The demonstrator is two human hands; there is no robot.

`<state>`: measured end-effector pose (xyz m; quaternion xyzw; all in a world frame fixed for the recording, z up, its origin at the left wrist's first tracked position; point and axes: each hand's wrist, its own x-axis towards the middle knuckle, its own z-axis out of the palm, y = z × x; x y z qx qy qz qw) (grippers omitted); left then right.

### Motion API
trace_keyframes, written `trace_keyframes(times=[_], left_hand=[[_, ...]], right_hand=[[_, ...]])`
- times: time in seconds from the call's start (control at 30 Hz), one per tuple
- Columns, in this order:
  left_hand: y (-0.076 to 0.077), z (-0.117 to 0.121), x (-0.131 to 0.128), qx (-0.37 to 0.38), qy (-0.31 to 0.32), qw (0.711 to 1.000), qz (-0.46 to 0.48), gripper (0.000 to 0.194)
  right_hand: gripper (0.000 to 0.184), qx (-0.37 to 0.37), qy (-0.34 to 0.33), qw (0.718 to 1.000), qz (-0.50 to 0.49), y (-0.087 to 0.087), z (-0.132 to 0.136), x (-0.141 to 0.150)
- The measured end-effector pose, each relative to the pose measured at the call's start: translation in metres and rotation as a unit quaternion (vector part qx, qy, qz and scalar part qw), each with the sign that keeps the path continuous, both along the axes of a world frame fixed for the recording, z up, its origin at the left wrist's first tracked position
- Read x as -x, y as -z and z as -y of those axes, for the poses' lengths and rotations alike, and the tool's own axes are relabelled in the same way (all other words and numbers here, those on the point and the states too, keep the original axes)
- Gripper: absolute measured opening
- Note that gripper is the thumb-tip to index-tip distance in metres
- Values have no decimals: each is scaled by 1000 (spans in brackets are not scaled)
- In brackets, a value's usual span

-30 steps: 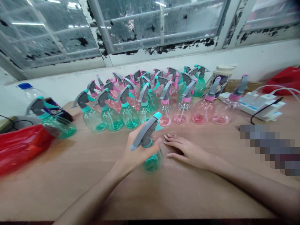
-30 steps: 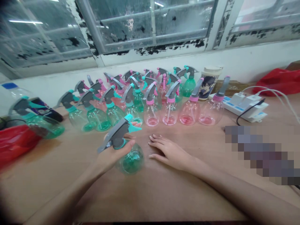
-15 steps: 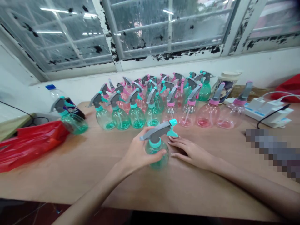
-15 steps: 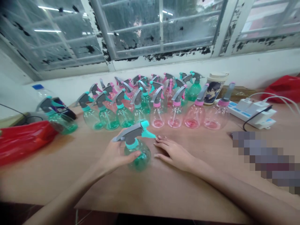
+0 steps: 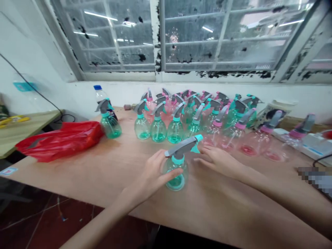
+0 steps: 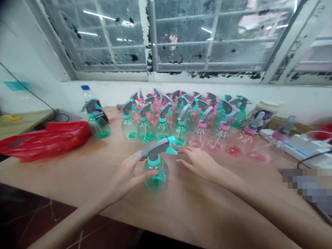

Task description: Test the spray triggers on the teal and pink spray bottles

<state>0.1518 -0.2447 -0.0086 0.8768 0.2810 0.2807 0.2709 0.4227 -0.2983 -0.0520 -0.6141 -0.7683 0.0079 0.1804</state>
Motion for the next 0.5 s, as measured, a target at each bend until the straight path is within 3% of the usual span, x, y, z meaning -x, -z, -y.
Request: trace_keyframes(times=[0.17, 0.3, 0.4, 0.5], left_hand=[[13, -31, 69, 11, -156, 987, 28, 37], [13, -67, 117, 36, -258, 964, 59, 48], [8, -90, 138, 23, -331, 941, 60, 55], [3, -105, 142, -21, -366, 930, 28, 54]], right_hand=[[31, -33, -14, 999, -26, -27, -53, 66], [31, -71, -18, 994, -75, -42, -99, 123], [40, -102, 27, 990, -96, -51, -134, 156], [50, -113, 60, 985, -115, -56, -163, 175]])
